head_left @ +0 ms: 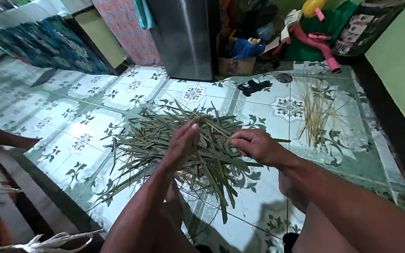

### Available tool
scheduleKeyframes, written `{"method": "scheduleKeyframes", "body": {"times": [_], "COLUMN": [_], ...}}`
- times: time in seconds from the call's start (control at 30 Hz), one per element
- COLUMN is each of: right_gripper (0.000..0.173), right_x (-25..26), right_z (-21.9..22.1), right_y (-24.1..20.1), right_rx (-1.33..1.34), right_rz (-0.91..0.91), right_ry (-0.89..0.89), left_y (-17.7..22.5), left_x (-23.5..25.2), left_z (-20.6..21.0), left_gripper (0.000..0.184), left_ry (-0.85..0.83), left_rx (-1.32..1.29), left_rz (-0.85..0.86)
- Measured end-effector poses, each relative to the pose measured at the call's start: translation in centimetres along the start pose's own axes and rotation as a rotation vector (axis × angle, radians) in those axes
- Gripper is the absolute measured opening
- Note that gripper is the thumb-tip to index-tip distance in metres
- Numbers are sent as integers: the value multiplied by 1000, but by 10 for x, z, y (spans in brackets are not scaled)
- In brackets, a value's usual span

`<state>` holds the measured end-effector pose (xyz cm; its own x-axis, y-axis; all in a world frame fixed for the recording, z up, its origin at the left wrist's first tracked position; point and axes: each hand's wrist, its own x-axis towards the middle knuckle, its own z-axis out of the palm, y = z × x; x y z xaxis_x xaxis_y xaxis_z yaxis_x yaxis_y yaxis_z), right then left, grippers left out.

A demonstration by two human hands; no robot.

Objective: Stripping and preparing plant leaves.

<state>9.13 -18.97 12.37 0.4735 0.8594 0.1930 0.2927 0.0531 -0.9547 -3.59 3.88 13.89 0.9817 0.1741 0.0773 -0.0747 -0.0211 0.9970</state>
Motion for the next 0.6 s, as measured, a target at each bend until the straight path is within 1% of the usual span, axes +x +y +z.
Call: {"method": "scheduleKeyframes", "body": {"times": [0.03,0.13,0.17,0.27,0.3,0.43,0.5,0.53,0.6], "right_gripper": [21,21,21,21,21,23,23,23,21], "right_x": [0,2,1,0,0,0,-1,0,1], "right_z": [1,3,4,6,6,5,3,2,1], "right_y": [1,2,1,0,0,0,1,1,0], "right_rx": [-21,-71,-78,-90,-97,-115,-92,-83,-48], "right_rz": [-10,-11,-10,-24,-34,-91,-82,-60,46], "right_ry": [4,22,28,36,37,4,-27,-49,-119], "left_y": [-1,2,4,3,3,8,10,9,5], "left_x": [-1,-12,-14,-9,-7,-13,-11,-10,-8], "left_z": [1,19,19,1,-2,6,0,-5,-7], "left_gripper": [43,39,38,42,43,44,43,43,42], "left_ry": [-19,-160,-167,-28,-5,-74,-25,-2,-4], "left_rx": [18,135,115,-63,-101,-169,-202,-217,-232], "left_rz": [-16,-58,-62,-65,-68,-83,-75,-67,-64]}}
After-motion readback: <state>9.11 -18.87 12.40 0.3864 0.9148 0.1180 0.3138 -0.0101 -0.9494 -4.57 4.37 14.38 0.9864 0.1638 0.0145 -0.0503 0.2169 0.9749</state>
